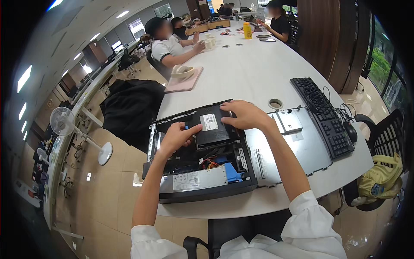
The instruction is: The person installs an internal component into a computer case, fits the side panel onto the case, stands the computer upright, plugs a cable into the back of the case, and types on the keyboard.
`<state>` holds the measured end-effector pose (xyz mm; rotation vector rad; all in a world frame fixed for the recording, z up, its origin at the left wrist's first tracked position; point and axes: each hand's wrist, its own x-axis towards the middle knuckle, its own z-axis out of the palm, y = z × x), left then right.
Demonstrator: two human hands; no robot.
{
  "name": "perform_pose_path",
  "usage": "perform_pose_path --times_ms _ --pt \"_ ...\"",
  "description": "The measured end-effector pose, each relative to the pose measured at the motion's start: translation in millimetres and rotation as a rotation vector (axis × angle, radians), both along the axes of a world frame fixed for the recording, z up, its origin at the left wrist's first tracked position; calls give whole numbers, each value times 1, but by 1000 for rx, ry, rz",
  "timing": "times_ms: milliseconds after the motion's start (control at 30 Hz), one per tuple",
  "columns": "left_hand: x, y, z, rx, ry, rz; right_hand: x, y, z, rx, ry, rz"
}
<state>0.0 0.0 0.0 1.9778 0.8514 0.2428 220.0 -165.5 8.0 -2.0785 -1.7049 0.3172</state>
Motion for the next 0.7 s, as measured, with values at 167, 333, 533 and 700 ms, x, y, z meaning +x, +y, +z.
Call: perform_pose_path --times_ms 167,333,533,700 --pt "-5 -5 1 209 116 92 -1 2 -2 2 -18 26" --pt "-3 -7 -2 175 30 84 3 1 -7 27 -79 44" --pt "-3 0 -8 87 -79 78 -3 2 -5 -72 -160 49" --pt "-2 2 -10 67 -35 68 -5 3 -4 -109 -164 32"
